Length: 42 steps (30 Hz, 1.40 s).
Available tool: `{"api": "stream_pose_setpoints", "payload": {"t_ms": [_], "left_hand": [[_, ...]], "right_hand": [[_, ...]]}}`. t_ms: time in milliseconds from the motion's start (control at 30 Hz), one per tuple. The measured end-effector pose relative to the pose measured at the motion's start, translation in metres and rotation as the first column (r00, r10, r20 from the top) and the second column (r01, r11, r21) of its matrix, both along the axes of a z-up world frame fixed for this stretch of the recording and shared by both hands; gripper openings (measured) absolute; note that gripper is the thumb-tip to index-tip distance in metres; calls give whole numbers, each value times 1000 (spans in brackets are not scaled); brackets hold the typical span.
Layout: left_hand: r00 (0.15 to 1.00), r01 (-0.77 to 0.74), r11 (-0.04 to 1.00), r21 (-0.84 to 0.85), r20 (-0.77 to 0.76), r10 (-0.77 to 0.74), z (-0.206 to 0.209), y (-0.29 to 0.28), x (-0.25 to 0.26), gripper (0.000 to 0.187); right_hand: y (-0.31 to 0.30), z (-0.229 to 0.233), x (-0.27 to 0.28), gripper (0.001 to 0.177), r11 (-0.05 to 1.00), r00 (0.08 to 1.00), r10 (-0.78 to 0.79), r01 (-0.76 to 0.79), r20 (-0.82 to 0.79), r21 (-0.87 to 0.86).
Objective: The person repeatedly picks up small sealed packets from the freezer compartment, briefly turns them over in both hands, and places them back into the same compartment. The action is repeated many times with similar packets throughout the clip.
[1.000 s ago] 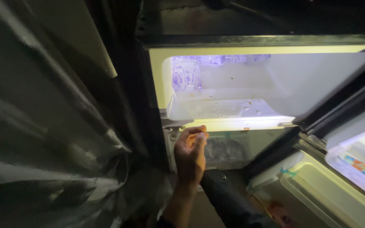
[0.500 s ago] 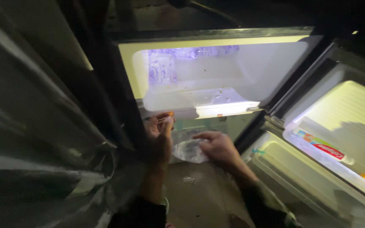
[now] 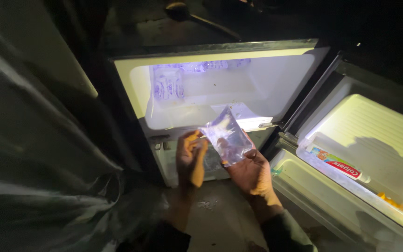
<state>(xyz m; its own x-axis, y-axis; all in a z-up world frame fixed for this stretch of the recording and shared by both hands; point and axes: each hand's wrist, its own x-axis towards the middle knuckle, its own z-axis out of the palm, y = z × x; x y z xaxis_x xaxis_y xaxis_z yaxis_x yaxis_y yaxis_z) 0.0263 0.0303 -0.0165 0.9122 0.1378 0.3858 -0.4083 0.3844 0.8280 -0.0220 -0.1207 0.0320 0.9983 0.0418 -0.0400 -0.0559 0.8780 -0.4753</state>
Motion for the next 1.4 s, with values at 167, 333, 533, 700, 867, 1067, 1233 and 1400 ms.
{"api": "stream_pose_setpoints", "payload": {"t_ms": [167, 333, 533, 700, 867, 1067, 1233, 1400], "left_hand": [[991, 44, 983, 181, -136, -20, 23, -17, -25, 47], [999, -35, 946, 323, 12, 32, 41, -18, -32, 44], [998, -22, 948, 317, -43, 38, 41, -18, -30, 47], [992, -17, 948, 317, -114, 56, 38, -12, -29, 48], [991, -22, 928, 372, -115, 70, 38, -7, -27, 50], [998, -44, 929, 369, -24, 57, 34, -7, -24, 48], [971, 133, 986, 98, -214, -110, 19, -9, -20, 45], [931, 295, 895, -334, -109, -347, 10, -11, -10, 39]], "right_hand": [[11, 3, -5, 71, 971, 999, 50, -53, 19, 234], [16, 12, -13, 73, 961, 1000, 1, 0, -3, 278], [18, 25, -19, 76, 972, 998, 14, -27, 59, 234], [22, 30, -21, 74, 970, 994, 55, -76, 99, 230], [21, 29, -21, 72, 981, 988, 101, -118, 115, 156], [24, 18, -13, 72, 990, 983, -118, 127, 138, -55], [13, 0, -8, 69, 919, 945, -254, 303, 208, -253], [13, -9, -9, 66, 535, 766, -135, 590, 629, -604]]}}
